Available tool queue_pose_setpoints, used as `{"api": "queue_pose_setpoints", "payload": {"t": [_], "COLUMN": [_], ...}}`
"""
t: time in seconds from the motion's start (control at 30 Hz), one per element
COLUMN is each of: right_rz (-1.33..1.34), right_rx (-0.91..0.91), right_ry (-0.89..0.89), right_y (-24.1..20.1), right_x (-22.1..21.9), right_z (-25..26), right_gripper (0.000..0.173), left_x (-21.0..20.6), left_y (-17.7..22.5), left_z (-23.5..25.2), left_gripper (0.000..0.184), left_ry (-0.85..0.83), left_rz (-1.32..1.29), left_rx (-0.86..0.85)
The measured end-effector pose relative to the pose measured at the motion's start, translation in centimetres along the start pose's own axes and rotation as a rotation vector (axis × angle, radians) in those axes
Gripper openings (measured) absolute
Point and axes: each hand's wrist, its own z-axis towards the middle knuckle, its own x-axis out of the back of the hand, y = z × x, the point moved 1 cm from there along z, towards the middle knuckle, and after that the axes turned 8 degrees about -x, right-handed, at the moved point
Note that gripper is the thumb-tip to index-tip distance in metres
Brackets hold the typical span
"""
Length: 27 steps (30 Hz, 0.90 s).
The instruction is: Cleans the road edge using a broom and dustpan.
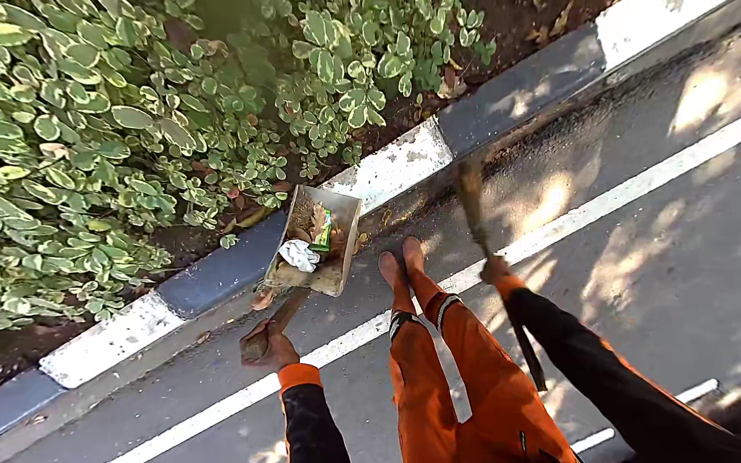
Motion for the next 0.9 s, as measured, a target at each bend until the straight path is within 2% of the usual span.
{"api": "queue_pose_setpoints", "payload": {"t": [0.07,0.1,0.2,0.27,0.33,0.4,0.47,0.5,0.57,0.63,0.67,0.7,0.77,0.8,0.83,0.9], "right_rz": [-0.061,-0.068,-0.019,0.049,0.077,0.046,0.002,-0.007,-0.034,-0.105,-0.140,-0.144,-0.026,0.062,0.152,0.420], "right_rx": [0.090,0.099,0.089,0.040,-0.015,-0.031,-0.006,0.009,0.060,0.097,0.123,0.167,0.228,0.220,0.179,0.029], "right_ry": [-0.116,-0.174,-0.338,-0.364,-0.254,-0.044,0.085,0.102,0.037,-0.088,-0.126,-0.150,-0.154,-0.154,-0.193,-0.312], "right_y": [-4.9,-5.7,0.6,5.8,9.4,9.3,4.9,1.7,-5.6,-11.1,-12.5,-12.4,-8.9,-6.9,-5.0,-1.9], "right_x": [-2.4,-2.7,-1.9,-0.1,1.2,1.6,0.2,-1.3,-5.1,-8.7,-10.1,-11.1,-11.8,-11.8,-12.1,-13.1], "right_z": [-1.5,-3.7,-10.0,-12.6,-13.2,-11.1,-7.2,-5.5,-4.2,-6.1,-7.6,-9.0,-11.9,-13.5,-15.4,-19.1], "right_gripper": [0.071,0.064,0.037,0.022,0.021,0.032,0.053,0.055,0.060,0.056,0.055,0.052,0.043,0.034,0.025,0.019], "left_x": [-0.5,-0.4,0.4,0.0,-0.2,-0.3,0.1,0.4,0.9,1.1,1.3,2.1,4.4,5.5,6.9,10.5], "left_y": [0.6,0.5,0.0,0.5,1.2,1.4,0.7,0.1,-0.4,0.4,0.0,-0.9,-3.7,-4.7,-5.5,-7.7], "left_z": [0.5,0.7,0.4,0.3,-0.2,-0.5,-0.6,-0.6,-0.4,-0.3,-0.1,0.1,0.3,1.0,1.6,2.8], "left_gripper": [0.032,0.031,0.030,0.031,0.034,0.040,0.040,0.036,0.031,0.028,0.026,0.026,0.029,0.028,0.027,0.026], "left_ry": [-0.008,-0.006,-0.008,-0.012,-0.024,-0.042,-0.026,-0.021,-0.024,-0.065,-0.093,-0.132,-0.211,-0.220,-0.219,-0.219], "left_rz": [-0.016,-0.025,-0.013,0.007,0.037,0.085,0.092,0.078,0.083,0.123,0.137,0.178,0.286,0.267,0.195,0.037], "left_rx": [0.005,-0.004,-0.021,0.007,0.018,0.017,0.005,-0.002,-0.008,0.045,0.066,0.096,0.192,0.185,0.160,0.083]}}
